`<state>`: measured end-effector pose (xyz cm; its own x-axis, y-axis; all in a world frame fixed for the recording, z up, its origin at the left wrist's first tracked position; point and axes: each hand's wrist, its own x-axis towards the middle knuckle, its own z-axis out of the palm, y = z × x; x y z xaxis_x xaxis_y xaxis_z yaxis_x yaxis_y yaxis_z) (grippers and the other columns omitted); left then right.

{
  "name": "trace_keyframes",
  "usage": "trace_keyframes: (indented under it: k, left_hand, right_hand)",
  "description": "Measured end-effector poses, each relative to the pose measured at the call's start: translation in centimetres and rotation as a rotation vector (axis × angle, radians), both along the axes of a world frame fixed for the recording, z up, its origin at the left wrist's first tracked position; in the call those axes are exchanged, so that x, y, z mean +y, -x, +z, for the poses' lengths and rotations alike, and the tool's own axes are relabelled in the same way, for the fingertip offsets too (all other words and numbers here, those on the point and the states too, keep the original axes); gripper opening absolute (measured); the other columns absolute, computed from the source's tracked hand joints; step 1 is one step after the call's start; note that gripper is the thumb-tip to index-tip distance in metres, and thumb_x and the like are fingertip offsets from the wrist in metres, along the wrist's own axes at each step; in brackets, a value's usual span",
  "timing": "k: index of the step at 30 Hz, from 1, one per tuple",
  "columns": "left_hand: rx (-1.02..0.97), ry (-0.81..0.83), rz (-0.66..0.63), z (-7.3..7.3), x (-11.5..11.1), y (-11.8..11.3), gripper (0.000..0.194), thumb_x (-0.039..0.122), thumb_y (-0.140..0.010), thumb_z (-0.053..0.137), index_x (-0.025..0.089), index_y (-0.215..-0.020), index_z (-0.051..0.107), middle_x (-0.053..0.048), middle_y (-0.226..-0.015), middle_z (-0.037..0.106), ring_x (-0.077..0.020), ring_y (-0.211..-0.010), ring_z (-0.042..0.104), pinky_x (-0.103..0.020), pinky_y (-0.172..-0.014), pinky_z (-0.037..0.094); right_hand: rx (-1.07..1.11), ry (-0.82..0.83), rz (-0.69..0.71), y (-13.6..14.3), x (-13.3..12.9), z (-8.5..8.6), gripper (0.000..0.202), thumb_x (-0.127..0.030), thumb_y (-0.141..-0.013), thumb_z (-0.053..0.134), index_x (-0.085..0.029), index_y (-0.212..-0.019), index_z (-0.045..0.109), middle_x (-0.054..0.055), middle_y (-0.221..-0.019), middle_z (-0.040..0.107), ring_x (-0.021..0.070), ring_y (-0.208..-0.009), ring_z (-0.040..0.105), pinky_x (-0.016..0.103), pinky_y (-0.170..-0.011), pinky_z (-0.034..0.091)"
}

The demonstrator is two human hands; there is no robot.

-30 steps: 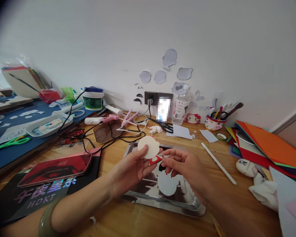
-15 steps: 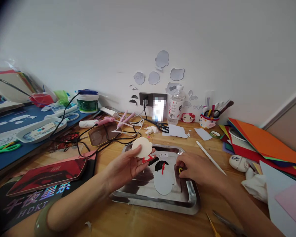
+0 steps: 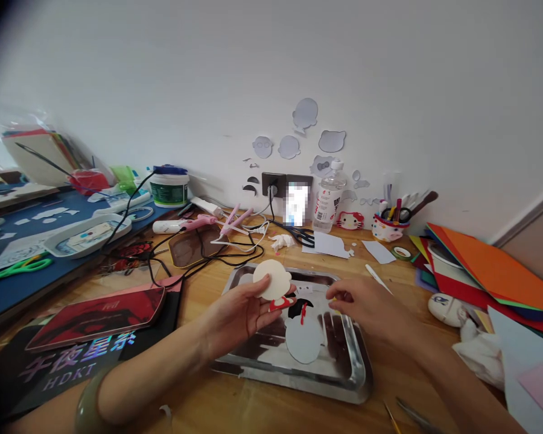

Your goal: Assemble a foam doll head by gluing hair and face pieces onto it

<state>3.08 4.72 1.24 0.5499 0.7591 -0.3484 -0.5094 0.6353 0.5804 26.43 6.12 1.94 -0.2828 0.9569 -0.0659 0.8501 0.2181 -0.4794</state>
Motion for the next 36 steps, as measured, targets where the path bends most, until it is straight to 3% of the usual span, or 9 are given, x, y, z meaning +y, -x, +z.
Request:
trace_keyframes:
  k: [7, 14, 17, 21, 26, 30, 33, 36]
  left_hand:
    - [-0.009, 0.018, -0.043, -0.1, -0.2, -0.2, 0.038, 0.028, -0.082, 0.044, 0.005, -0.112, 0.05, -0.018, -0.117, 0.051, -0.0152, -0.081, 0.061, -0.016, -0.063, 0.05]
    - [0.011, 0.014, -0.054, 0.2, -0.3, -0.3, 0.038, 0.028, -0.083, 0.043, 0.005, -0.112, 0.05, -0.018, -0.118, 0.05, -0.0141, -0.077, 0.062, -0.016, -0.06, 0.05]
    - [0.022, 0.017, -0.048, 0.3, -0.3, -0.3, 0.038, 0.029, -0.082, 0.044, 0.004, -0.111, 0.05, -0.018, -0.117, 0.05, -0.0142, -0.076, 0.062, -0.017, -0.061, 0.05]
    - [0.016, 0.006, -0.059, 0.2, -0.3, -0.2, 0.039, 0.029, -0.082, 0.044, 0.004, -0.112, 0.05, -0.018, -0.117, 0.05, -0.0147, -0.078, 0.062, -0.016, -0.062, 0.05]
    - [-0.017, -0.016, -0.076, 0.2, -0.2, -0.1, 0.038, 0.029, -0.082, 0.045, 0.005, -0.112, 0.05, -0.017, -0.116, 0.051, -0.0159, -0.082, 0.061, -0.016, -0.063, 0.05]
    - [-0.017, -0.009, -0.066, 0.5, -0.4, -0.1, 0.036, 0.028, -0.082, 0.045, 0.005, -0.109, 0.051, -0.017, -0.111, 0.054, -0.0155, -0.08, 0.061, -0.017, -0.063, 0.05]
    - [-0.024, 0.011, -0.05, 0.7, -0.6, -0.2, 0.032, 0.026, -0.082, 0.045, 0.005, -0.105, 0.054, -0.014, -0.102, 0.059, -0.0143, -0.075, 0.062, -0.018, -0.063, 0.05]
    - [-0.027, 0.025, -0.033, 0.8, -0.7, -0.3, 0.027, 0.024, -0.082, 0.046, 0.006, -0.099, 0.055, -0.011, -0.089, 0.062, -0.0133, -0.069, 0.062, -0.019, -0.064, 0.05]
  right_hand:
    - [0.346, 0.035, -0.146, 2.2, -1.9, 3.3, 0.023, -0.042, -0.066, 0.06, -0.022, -0.076, 0.066, 0.002, -0.074, 0.066, 0.017, -0.067, 0.058, 0.026, -0.056, 0.046]
    - [0.489, 0.127, -0.077, 3.5, -3.0, 3.9, 0.015, -0.035, -0.07, 0.058, -0.021, -0.075, 0.061, -0.001, -0.061, 0.061, 0.0111, -0.056, 0.056, 0.02, -0.048, 0.044]
    - [0.438, 0.088, -0.032, 3.7, -3.1, 3.9, 0.011, -0.028, -0.07, 0.053, -0.021, -0.071, 0.062, -0.002, -0.061, 0.059, 0.0099, -0.052, 0.054, 0.02, -0.045, 0.042]
    - [0.285, -0.039, -0.072, 3.9, -3.1, 3.7, 0.017, -0.026, -0.073, 0.046, -0.022, -0.07, 0.062, -0.004, -0.055, 0.056, 0.0098, -0.046, 0.048, 0.02, -0.04, 0.037]
    - [0.222, -0.384, -0.109, 4.1, -3.4, 3.3, 0.015, -0.024, -0.076, 0.045, -0.025, -0.075, 0.059, -0.001, -0.082, 0.06, 0.0132, -0.064, 0.054, 0.024, -0.049, 0.04]
    - [0.183, -0.595, 0.014, 4.8, -4.1, 3.1, 0.013, -0.019, -0.078, 0.046, -0.024, -0.076, 0.057, -0.001, -0.082, 0.057, 0.0125, -0.07, 0.055, 0.024, -0.057, 0.043]
    - [0.122, -0.737, 0.142, 5.6, -4.7, 2.8, 0.014, -0.017, -0.078, 0.049, -0.022, -0.089, 0.056, 0.001, -0.089, 0.054, 0.0133, -0.079, 0.055, 0.025, -0.068, 0.045]
    - [-0.003, -0.817, 0.241, 6.1, -5.0, 2.3, 0.029, -0.023, -0.078, 0.053, -0.017, -0.106, 0.051, 0.007, -0.099, 0.05, 0.017, -0.091, 0.051, 0.029, -0.078, 0.045]
